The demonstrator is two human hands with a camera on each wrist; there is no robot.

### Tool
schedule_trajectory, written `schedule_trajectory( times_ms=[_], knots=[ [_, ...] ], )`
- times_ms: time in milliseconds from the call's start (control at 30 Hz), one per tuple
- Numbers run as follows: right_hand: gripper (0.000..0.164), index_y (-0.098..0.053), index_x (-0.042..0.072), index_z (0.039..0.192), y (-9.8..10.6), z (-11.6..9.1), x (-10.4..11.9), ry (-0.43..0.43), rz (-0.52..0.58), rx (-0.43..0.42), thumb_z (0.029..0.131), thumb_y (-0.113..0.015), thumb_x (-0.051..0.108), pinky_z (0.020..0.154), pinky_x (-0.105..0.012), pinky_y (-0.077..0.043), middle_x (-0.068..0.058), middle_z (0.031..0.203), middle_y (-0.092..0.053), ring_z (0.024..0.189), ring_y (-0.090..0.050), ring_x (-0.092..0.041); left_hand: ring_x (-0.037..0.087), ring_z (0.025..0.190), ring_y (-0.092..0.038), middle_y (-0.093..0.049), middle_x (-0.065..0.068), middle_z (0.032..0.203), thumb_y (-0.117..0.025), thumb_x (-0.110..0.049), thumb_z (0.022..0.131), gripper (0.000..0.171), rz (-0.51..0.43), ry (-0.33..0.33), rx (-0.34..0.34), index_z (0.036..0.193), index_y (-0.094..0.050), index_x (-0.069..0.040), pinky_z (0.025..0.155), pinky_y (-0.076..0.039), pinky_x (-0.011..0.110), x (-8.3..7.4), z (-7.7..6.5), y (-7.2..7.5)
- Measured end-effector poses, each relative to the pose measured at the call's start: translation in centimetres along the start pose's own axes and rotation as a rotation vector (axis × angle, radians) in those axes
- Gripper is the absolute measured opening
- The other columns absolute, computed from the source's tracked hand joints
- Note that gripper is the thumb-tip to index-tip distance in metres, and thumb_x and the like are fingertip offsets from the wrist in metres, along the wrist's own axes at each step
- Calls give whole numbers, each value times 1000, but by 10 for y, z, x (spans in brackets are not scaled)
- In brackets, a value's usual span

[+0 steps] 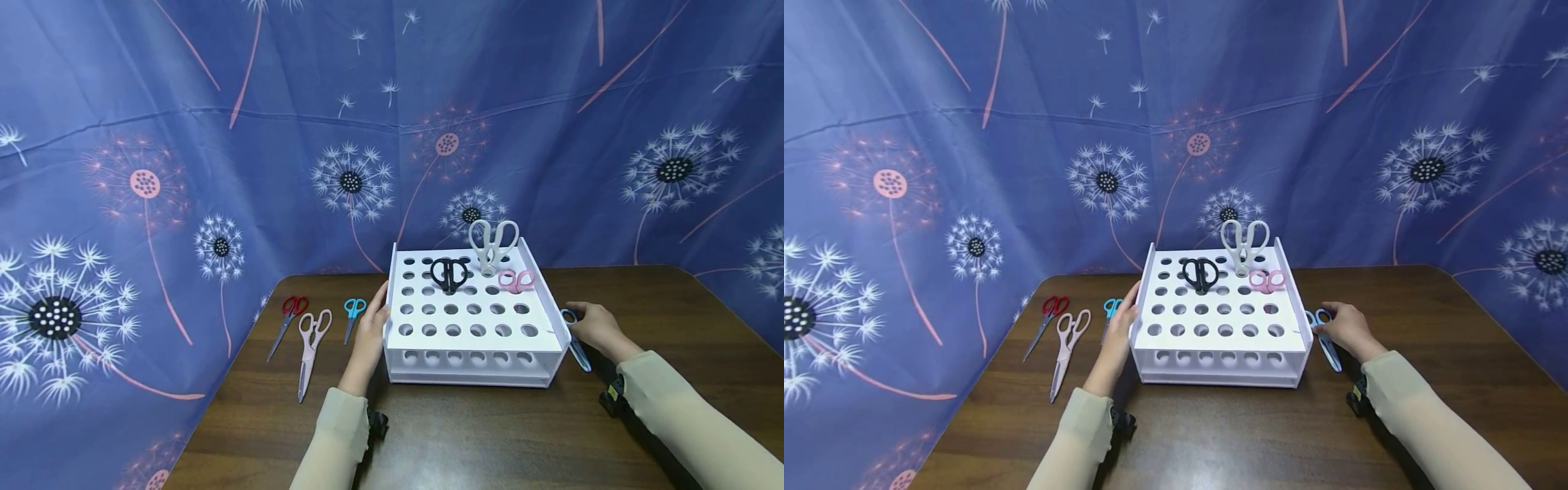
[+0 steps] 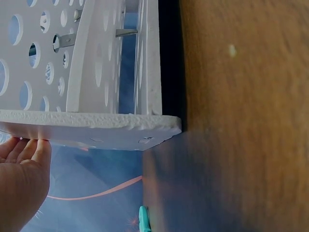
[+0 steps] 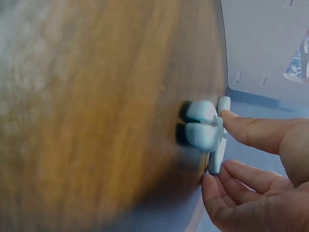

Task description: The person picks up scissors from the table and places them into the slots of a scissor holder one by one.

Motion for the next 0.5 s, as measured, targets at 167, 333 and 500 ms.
schedule_trajectory(
  times_ms=[167, 333, 500],
  knots=[
    [62, -45, -14, 134, 0, 2, -2, -5, 2, -3, 80, -65, 11, 92, -57, -43, -43, 129, -45, 109, -49, -48, 35, 131, -44, -38, 17, 152, -37, -14, 103, 50, 23, -16, 3, 152, -31, -6, 102, -42, 36, -20, -6, -2],
    [61, -45, -16, 132, 1, 3, -1, -1, 0, -1, 81, -64, 11, 93, -59, -42, -43, 128, -44, 110, -48, -50, 34, 134, -42, -36, 17, 153, -38, -15, 103, 50, 22, -14, 1, 152, -32, -7, 105, -40, 39, -22, -8, -3],
    [58, -47, -19, 128, 1, 3, -1, 7, -6, 8, 80, -64, 9, 94, -59, -40, -43, 127, -45, 111, -48, -51, 33, 134, -43, -37, 15, 154, -39, -16, 103, 50, 19, 2, -2, 152, -32, -9, 105, -40, 40, -20, -8, -3]
  ],
)
Point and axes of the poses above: each hand's wrist, its own z-axis towards the middle knuckle, its own y-axis out of the back of the hand, x = y × z, the point moved 4 cm from there along z, towards the middle knuckle
